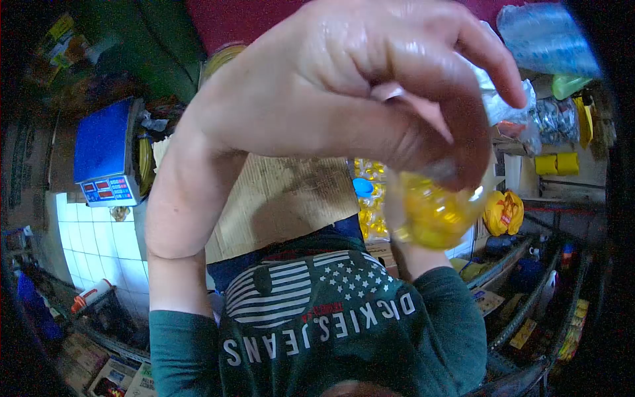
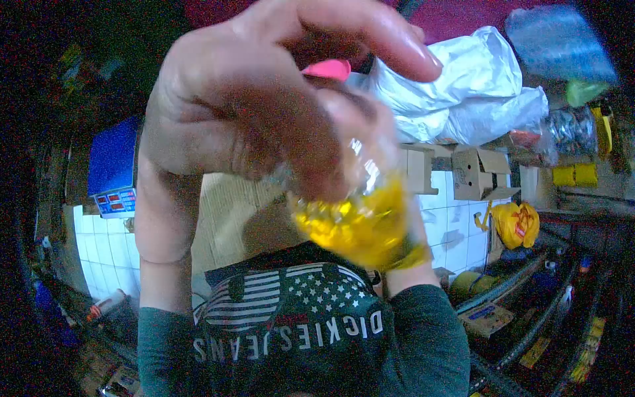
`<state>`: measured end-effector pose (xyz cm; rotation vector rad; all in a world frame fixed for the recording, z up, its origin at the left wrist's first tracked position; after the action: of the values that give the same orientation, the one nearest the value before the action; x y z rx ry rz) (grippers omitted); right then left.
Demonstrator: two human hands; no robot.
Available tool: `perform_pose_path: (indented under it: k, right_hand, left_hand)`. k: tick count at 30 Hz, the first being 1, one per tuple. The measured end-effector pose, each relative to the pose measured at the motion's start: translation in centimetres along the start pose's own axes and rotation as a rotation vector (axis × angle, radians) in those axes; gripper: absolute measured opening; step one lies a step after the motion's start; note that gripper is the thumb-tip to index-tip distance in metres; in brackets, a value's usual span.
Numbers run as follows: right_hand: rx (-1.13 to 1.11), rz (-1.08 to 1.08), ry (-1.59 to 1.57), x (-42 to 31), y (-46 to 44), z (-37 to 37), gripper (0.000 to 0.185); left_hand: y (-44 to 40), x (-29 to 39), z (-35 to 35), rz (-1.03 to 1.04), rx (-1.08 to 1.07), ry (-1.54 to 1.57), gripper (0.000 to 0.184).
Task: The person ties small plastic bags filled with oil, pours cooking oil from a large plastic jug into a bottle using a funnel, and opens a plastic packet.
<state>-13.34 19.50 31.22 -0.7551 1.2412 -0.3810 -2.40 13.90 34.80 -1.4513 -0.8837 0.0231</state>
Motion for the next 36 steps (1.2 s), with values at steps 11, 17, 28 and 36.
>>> perform_pose_path:
  k: [11,17,28,36]
  right_hand:
    - [-0.565,-0.133,0.763,5.4,3.1,-1.8,0.014]
    - [-0.509,-0.094,0.771,8.9,5.2,-1.9,0.015]
    - [-0.432,0.01,1.002,10.4,7.8,-2.0,0.007]
    - [0.1,1.217,-0.045,12.0,11.7,-2.9,0.026]
  left_hand:
    - [10.5,-1.0,-0.3,-0.506,-0.128,-0.442,0.01]
    - [16.5,-3.0,0.7,-0.685,0.242,-0.398,0.006]
    - [22.1,-6.3,5.5,-0.934,1.193,0.212,0.005]
    - [20.8,-4.4,5.1,-0.765,0.68,-0.72,0.011]
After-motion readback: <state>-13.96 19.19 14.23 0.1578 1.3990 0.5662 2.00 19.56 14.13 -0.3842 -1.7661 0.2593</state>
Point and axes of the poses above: each hand's wrist, its own y-axis away from the middle knuckle, its own z-axis out of the palm, x = y × z, the point moved 3 cm from there along -y, towards the middle knuckle, and after that the axes turned 10 degrees about x, right-handed, at the moved point
